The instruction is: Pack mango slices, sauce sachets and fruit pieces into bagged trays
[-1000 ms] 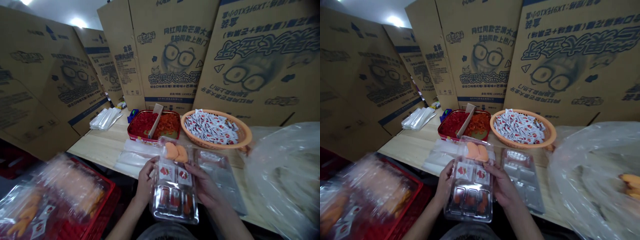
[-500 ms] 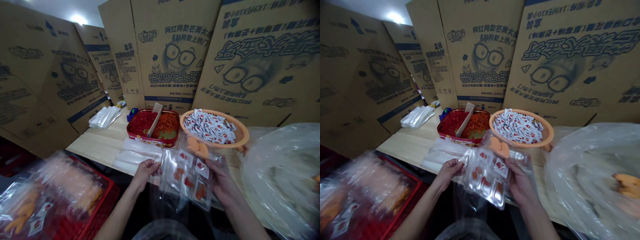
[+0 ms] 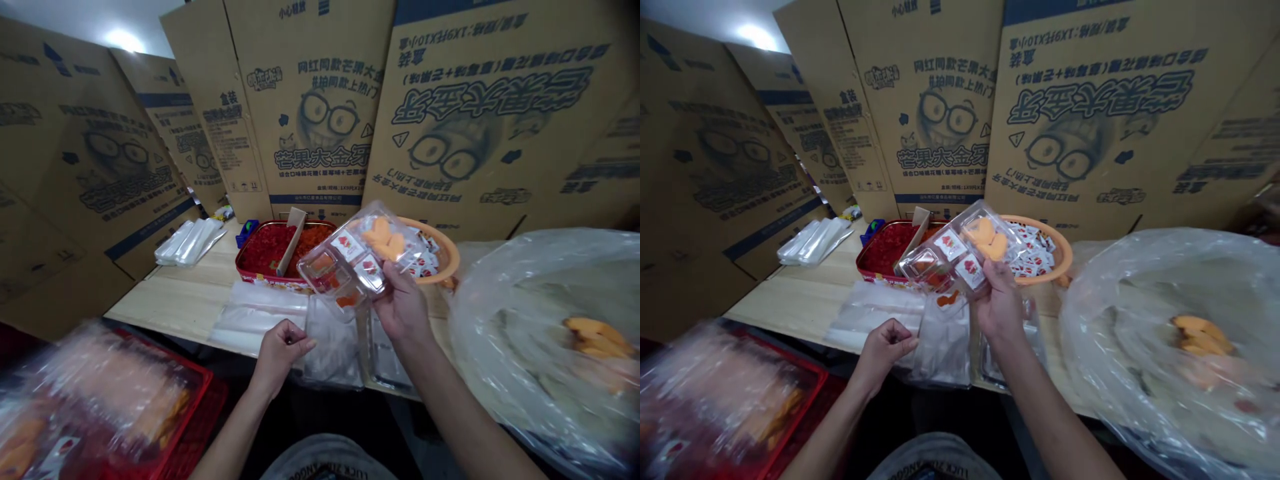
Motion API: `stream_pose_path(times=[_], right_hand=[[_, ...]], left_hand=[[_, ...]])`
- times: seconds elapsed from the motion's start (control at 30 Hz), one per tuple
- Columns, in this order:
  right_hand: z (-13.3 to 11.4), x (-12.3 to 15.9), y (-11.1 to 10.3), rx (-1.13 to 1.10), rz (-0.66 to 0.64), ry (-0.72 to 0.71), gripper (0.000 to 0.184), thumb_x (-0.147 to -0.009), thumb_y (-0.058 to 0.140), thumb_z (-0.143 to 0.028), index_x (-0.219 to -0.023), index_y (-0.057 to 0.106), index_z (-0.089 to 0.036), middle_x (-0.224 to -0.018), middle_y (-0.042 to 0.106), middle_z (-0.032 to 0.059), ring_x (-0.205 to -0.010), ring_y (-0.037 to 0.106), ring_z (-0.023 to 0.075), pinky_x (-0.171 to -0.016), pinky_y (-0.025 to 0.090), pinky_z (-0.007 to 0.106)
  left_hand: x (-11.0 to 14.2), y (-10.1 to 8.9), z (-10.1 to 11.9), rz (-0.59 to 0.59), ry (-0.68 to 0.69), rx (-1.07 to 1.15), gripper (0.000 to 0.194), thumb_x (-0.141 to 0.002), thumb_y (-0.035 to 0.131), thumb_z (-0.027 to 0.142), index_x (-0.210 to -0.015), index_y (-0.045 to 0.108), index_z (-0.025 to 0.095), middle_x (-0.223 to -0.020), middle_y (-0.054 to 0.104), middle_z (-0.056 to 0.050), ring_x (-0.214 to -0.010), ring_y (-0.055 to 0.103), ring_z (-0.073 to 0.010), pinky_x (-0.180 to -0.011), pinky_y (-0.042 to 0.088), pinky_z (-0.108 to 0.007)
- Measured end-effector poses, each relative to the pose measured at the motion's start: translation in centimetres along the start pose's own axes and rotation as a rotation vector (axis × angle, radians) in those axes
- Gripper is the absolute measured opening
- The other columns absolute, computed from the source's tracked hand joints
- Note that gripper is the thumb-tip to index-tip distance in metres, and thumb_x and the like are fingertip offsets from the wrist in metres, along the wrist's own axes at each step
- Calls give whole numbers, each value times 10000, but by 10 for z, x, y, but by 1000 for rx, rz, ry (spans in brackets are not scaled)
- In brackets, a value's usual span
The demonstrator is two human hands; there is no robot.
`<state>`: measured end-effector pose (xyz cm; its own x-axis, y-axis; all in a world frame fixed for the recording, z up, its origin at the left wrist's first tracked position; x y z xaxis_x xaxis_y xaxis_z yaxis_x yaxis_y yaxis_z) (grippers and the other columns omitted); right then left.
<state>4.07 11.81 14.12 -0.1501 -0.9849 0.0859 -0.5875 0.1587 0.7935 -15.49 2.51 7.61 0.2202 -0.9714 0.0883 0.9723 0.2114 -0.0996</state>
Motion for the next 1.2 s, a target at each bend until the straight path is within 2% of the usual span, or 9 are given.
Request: stream_pose_path(times=[0.23,0.37,0.57,0.83,0.97,1.07,1.2], right_hand=[[-6,-2,-22,-25,77,-148,205,-644,696,-146,-824,622,-210,-750,674,-53,-737,625,85,-716,530,200],[-6,-2,-24,-14,65,-167,212,-645,694,-147,-829,620,-224,-746,667,-62,-763,628,89,-720,534,205],[4,5,-23,-47,23,-206,237,-671,681,-157,-886,605,-223,-849,673,-45,-772,626,89,-704,535,214],[17,13,-23,-22,-103,-81,250,-617,740,-190,-809,583,-222,-808,683,-49,-782,629,98,-736,517,217],[20,9,-26,22,-156,14,242,-598,748,-193,-782,594,-225,-799,689,-50,-773,629,100,-722,509,208],[20,7,-27,83,-193,29,228,-611,735,-195,-791,599,-227,-798,687,-43,-769,628,110,-721,502,224],[19,7,-26,177,-235,44,227,-612,729,-210,-796,600,-239,-799,682,-45,-744,626,131,-702,498,263]], left_hand=[[6,-3,0,-43,-24,7,275,-555,757,303,-602,537,146,-544,494,49,-528,386,-71,-517,293,-196],[7,-2,-1,-47,-32,6,278,-547,763,312,-597,548,143,-519,467,55,-507,365,-66,-497,276,-193],[8,1,-4,-23,-60,74,296,-561,757,349,-610,554,140,-531,497,54,-509,401,-60,-512,301,-186],[10,-2,-7,45,-180,266,336,-578,749,395,-648,543,139,-561,594,31,-559,568,-87,-638,461,-234],[11,-4,-6,58,-192,285,348,-573,755,392,-649,521,146,-544,591,38,-568,606,-108,-616,476,-235],[11,-3,-4,40,-189,284,333,-600,739,397,-672,540,139,-568,622,9,-595,631,-133,-603,480,-238],[10,-7,1,67,-154,289,316,-626,724,392,-660,535,142,-563,616,19,-589,626,-120,-609,484,-234]])
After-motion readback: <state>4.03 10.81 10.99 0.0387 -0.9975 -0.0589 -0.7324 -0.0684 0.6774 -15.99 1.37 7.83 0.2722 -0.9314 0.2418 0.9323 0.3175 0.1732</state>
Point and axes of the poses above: each hand's wrist, its own x-axis away from the middle knuckle, its own y-axis out of the palm, z = x × y, the point moved 4 cm from there along -x, towards the middle knuckle
